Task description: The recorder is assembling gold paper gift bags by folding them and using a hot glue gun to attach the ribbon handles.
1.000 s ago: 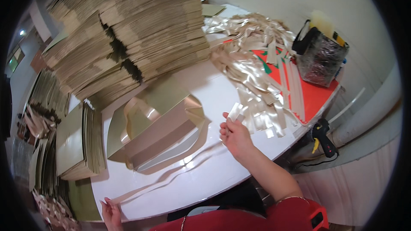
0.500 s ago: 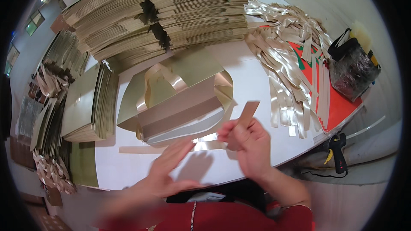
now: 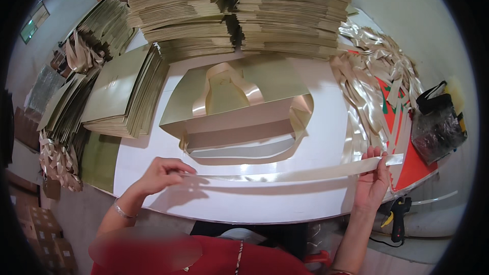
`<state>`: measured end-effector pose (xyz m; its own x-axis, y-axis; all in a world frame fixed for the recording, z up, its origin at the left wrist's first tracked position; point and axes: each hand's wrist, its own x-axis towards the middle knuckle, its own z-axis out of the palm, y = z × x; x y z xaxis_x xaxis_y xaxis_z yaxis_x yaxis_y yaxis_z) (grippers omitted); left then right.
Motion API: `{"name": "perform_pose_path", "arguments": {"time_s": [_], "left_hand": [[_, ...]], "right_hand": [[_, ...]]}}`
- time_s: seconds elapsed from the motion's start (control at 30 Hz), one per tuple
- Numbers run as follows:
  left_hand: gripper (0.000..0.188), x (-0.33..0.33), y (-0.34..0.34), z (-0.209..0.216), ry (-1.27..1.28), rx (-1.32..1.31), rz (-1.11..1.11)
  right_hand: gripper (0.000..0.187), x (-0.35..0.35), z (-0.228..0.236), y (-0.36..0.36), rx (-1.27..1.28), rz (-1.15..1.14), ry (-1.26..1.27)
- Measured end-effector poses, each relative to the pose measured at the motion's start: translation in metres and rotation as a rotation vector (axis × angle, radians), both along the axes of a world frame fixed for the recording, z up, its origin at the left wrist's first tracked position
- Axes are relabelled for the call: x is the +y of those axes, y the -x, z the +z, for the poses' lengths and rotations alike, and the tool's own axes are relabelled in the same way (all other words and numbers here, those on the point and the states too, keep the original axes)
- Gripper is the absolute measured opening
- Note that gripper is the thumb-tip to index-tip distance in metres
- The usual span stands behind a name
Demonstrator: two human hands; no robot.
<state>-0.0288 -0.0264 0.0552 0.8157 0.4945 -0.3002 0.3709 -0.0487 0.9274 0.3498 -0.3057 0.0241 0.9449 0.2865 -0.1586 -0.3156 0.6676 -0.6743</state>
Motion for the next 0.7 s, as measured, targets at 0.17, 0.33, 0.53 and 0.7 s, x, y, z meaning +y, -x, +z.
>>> {"name": "perform_pose_path", "arguments": {"time_s": [0.17, 0.33, 0.53, 0.7], "left_hand": [[0.018, 0.015, 0.061, -0.017, 0.083, 0.13, 0.235], [0.026, 0.018, 0.068, -0.027, -1.406, -0.035, 0.172], [0.022, 0.009, 0.109, -0.067, -0.836, -0.033, 0.823], [0.035, 0.007, 0.078, -0.04, 0.691, -0.775, 1.249]], "right_hand": [[0.024, 0.02, -0.017, 0.012, 0.058, 0.048, -0.012], [0.026, 0.034, -0.015, 0.028, 0.108, 0.046, 0.028], [0.023, 0.062, -0.003, 0.076, 0.243, 0.151, -0.018], [0.017, 0.036, -0.016, 0.086, 0.126, 0.341, 0.13]]}}
